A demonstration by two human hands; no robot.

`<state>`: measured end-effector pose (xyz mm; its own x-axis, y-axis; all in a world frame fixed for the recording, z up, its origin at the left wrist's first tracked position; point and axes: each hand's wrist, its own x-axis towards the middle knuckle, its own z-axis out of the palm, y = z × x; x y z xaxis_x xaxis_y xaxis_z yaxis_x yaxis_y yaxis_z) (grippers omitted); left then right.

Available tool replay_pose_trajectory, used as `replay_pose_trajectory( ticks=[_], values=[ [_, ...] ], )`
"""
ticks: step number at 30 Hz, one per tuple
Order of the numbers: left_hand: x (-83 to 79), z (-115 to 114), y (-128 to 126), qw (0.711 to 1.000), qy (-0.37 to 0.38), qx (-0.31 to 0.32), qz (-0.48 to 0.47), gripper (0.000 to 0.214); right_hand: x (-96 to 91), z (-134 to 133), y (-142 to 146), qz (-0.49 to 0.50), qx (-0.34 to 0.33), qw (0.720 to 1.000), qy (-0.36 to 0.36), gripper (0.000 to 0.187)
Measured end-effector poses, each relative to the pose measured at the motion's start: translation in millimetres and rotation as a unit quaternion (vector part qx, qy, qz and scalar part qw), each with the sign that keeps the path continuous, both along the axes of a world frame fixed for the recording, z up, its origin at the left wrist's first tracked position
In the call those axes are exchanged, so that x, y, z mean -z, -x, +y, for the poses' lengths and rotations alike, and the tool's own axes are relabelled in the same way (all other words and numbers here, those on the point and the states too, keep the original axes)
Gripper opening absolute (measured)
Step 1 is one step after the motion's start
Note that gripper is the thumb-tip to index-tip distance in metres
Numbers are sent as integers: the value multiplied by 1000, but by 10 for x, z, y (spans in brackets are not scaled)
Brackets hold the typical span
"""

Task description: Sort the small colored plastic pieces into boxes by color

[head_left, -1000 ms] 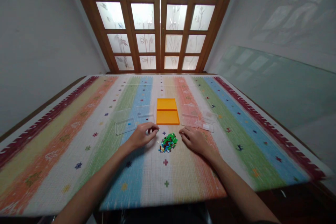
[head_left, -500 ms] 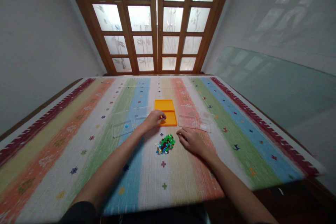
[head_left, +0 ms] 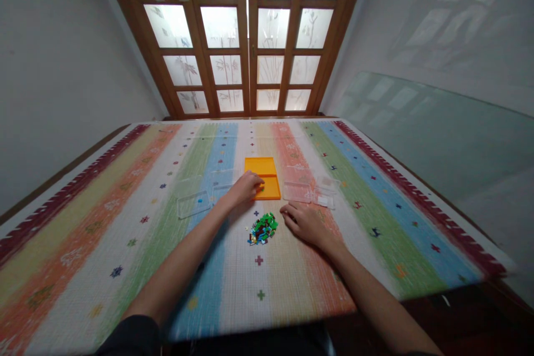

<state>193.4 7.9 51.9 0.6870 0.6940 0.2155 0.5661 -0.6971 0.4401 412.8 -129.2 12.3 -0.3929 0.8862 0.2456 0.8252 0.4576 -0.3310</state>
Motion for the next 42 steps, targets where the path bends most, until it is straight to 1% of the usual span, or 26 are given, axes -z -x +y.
replay_pose_trajectory(
  ticks=[4, 7, 10, 14, 18, 23, 27, 30, 34, 36, 40, 42],
  values=[
    [-176, -232, 211, 1000, -1, 3, -13, 26, -16, -4, 0, 1, -2, 1000, 1, 20],
    [-268, -469, 426, 998, 34, 45, -4, 18, -27, -9, 1, -3, -1, 1000, 1, 21],
    [-268, -691, 614, 994, 78, 76, 30, 15, -32, -12, 6, -5, 3, 1000, 7, 21],
    [-164, -911, 748, 990, 117, 67, 35, 14, -35, -15, 15, -5, 5, 1000, 9, 21],
    [-45, -1035, 760, 991, 124, 45, 7, 14, -42, -17, 20, -9, 7, 1000, 5, 22],
    [68, -1090, 742, 992, 117, 17, -48, 14, -34, -22, 16, -13, 7, 1000, 5, 22],
    [88, -1125, 736, 989, 111, -18, -93, 12, -26, -22, 7, -5, 7, 1000, 5, 21],
    [70, -1154, 704, 985, 110, -40, -127, 12, -63, -27, 29, 40, 0, 999, 10, 21],
    [49, -1188, 628, 978, 97, -28, -181, 12, -167, -44, 136, 165, -29, 986, 21, 17],
    [51, -1206, 594, 974, 93, -13, -204, 12, -216, -52, 205, 204, -56, 977, 29, 17],
    [92, -1244, 553, 968, 84, 7, -236, 12, -276, -56, 310, 223, -114, 968, 32, 17],
    [124, -1260, 544, 966, 81, 15, -247, 15, -286, -51, 342, 222, -138, 965, 29, 18]
  ],
)
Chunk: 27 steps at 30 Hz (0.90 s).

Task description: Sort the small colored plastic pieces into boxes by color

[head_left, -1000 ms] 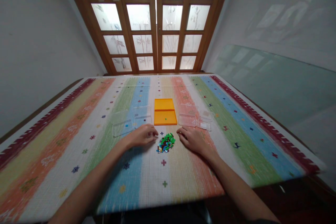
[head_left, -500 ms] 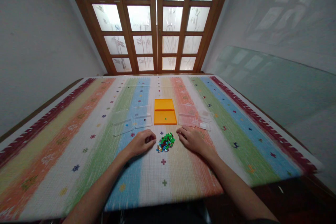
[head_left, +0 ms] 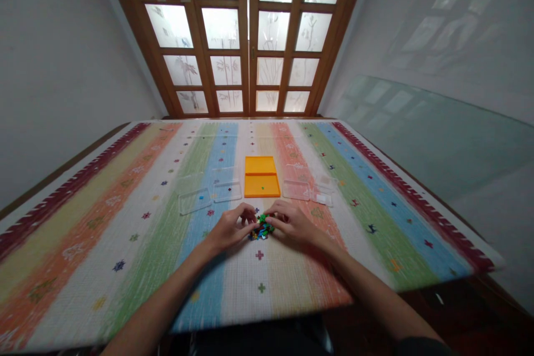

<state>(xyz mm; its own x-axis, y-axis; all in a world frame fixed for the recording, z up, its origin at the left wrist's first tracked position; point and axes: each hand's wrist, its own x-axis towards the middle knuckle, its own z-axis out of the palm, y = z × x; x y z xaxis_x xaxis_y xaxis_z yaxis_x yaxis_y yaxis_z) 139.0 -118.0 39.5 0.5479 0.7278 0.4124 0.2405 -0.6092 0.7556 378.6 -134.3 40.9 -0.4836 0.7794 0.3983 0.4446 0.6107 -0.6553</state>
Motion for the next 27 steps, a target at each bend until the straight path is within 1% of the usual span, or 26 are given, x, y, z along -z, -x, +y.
replay_pose_trajectory(
  ticks=[3, 7, 13, 16, 18, 22, 25, 27],
  values=[
    [39, -16, -11, 1000, 3, 5, -9, 22, -2, 14, 39, 2, -31, 999, -9, 20],
    [61, -26, -23, 1000, 13, 5, -14, 26, 3, 36, 85, 2, -50, 999, -19, 21],
    [70, -43, -43, 1000, 11, -1, -24, 32, -6, 38, 135, -28, -58, 997, -47, 19],
    [60, -50, -33, 1000, 11, -6, -18, 39, -28, 65, 84, -51, -49, 995, -69, 19],
    [48, -40, -1, 1000, 1, -26, -4, 38, -45, 125, -20, -62, -14, 995, -78, 19],
    [50, 26, 121, 995, -23, -89, 47, 29, -61, 337, -384, -104, 105, 987, -68, 16],
    [78, 92, 206, 989, -10, -113, 97, 22, -72, 499, -659, -161, 182, 970, -25, 19],
    [93, 124, 236, 984, 0, -123, 125, 21, -97, 573, -775, -207, 214, 955, -3, 21]
  ],
)
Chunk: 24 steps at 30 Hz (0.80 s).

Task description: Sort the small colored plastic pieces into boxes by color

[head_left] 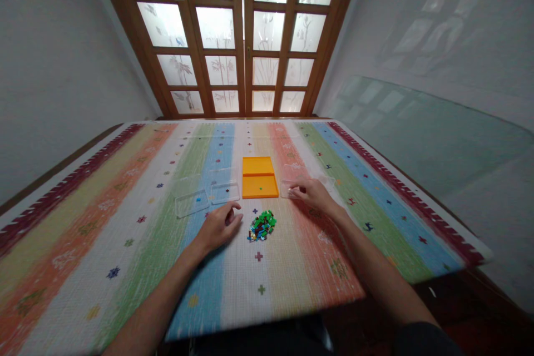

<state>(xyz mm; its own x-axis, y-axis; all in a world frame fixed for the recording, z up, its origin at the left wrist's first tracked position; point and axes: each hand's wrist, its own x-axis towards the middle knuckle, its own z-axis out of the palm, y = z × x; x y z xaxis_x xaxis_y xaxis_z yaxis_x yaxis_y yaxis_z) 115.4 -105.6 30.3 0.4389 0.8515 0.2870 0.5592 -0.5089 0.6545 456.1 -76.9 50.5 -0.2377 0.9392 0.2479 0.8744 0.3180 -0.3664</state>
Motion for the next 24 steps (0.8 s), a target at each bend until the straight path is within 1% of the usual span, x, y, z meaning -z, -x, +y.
replay_pose_trajectory(
  ticks=[2, 4, 9, 13, 17, 19, 21, 22, 24],
  values=[
    [0, 17, 7, 1000, 9, -12, 17, 22, -39, 47, -53, -39, 5, 999, 24, 20],
    [-13, 20, 2, 999, 15, -17, 28, 23, -82, 78, -61, -68, -6, 996, 50, 20],
    [-62, 8, -5, 998, 20, 4, 53, 27, -116, 146, -31, -120, -15, 988, 98, 22],
    [-71, 6, 6, 998, 22, 14, 61, 31, -108, 182, -41, -130, -13, 984, 117, 23],
    [-68, 7, 9, 997, 19, 24, 66, 32, -186, 156, -66, -133, -15, 984, 120, 23],
    [-69, 5, 8, 997, 21, 30, 70, 32, -237, 107, -54, -117, -14, 988, 100, 23],
    [-67, 2, 8, 996, 23, 34, 77, 34, -260, 22, -3, -72, -25, 995, 71, 23],
    [-65, 0, 8, 996, 23, 35, 84, 35, -257, -34, 40, -43, -40, 996, 65, 23],
    [-56, -3, 8, 994, 19, 35, 102, 37, -219, -170, 155, 10, -97, 991, 91, 24]
  ],
)
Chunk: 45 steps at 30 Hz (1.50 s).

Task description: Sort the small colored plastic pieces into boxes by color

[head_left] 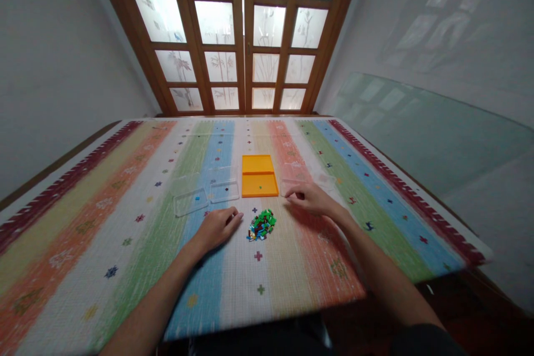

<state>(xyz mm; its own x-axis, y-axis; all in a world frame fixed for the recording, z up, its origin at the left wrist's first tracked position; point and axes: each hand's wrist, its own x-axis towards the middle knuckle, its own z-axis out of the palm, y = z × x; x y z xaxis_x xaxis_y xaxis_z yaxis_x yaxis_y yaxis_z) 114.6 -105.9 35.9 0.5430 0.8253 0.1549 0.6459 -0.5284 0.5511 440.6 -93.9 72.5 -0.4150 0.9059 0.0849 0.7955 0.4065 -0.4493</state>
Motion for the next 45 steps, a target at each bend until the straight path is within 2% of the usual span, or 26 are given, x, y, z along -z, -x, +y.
replay_pose_trajectory(
  ticks=[2, 6, 12, 21, 25, 29, 36, 40, 45],
  values=[
    [9, -3, 0, 1000, -3, -1, 18, 38, 62, -147, 133, 31, -60, 996, 53, 22],
    [21, -9, -1, 999, -6, -1, 37, 38, 172, -363, 344, 52, -101, 988, 102, 21],
    [40, -6, 1, 999, -8, -2, 37, 38, 212, -408, 417, 69, -106, 989, 77, 26],
    [41, -5, 4, 998, -19, -1, 54, 40, 272, -402, 443, 45, -127, 990, 36, 19],
    [30, -12, 5, 999, -14, 0, 41, 38, 262, -427, 437, 23, -105, 994, 31, 19],
    [16, -18, 7, 999, -9, -2, 43, 37, 200, -387, 249, 1, -51, 998, 21, 18],
    [36, -6, 9, 999, -15, 5, 37, 36, 51, -192, -480, -72, 86, 992, -60, 27],
    [33, -6, 10, 998, -18, 6, 53, 36, 37, -136, -733, -130, 133, 982, -39, 28],
    [25, -9, 16, 998, -14, 7, 63, 36, 79, -70, -809, -158, 121, 980, 14, 29]
  ],
)
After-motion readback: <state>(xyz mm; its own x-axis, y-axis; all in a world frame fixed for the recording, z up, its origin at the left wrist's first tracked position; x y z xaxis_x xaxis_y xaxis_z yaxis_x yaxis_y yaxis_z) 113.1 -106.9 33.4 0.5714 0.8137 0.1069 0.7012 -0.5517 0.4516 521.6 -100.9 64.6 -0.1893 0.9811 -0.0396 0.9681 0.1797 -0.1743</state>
